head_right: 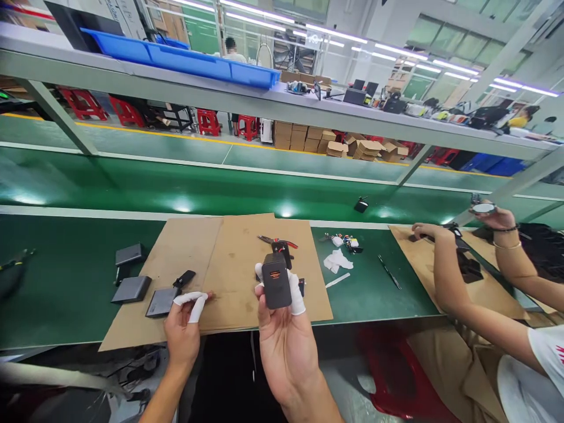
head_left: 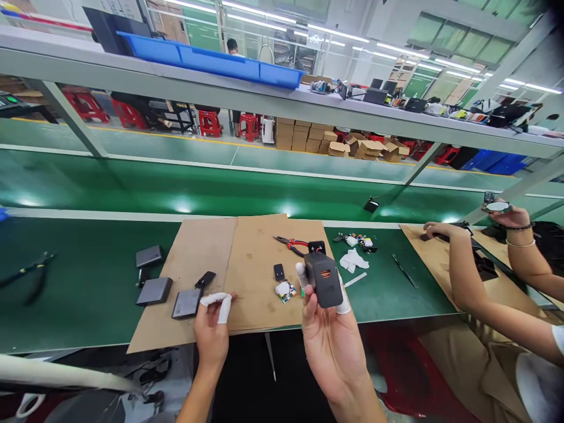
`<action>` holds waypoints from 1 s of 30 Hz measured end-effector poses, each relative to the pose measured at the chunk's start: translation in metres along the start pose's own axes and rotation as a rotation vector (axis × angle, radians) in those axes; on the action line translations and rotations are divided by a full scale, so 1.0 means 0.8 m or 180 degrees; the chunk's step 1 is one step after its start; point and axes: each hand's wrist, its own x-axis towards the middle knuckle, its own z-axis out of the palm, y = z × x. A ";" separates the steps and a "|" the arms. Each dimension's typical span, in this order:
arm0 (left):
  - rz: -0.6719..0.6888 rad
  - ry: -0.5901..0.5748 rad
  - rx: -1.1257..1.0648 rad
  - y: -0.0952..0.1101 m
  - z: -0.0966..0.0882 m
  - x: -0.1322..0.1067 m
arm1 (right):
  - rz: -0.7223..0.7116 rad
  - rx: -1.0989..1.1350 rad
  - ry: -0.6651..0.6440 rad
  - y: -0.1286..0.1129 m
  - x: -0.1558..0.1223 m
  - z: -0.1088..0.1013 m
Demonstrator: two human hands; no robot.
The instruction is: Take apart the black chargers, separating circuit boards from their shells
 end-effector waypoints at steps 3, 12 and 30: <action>-0.0025 0.0016 0.0004 0.000 0.001 -0.001 | 0.0061 -0.0045 -0.0061 0.001 -0.003 0.001; -0.0004 0.0037 -0.0043 0.003 0.002 -0.002 | -0.3362 -0.3107 0.0499 -0.001 0.081 -0.124; 0.0111 0.0020 -0.0133 -0.003 0.005 -0.003 | -0.3841 -0.5049 0.0496 -0.046 0.118 -0.246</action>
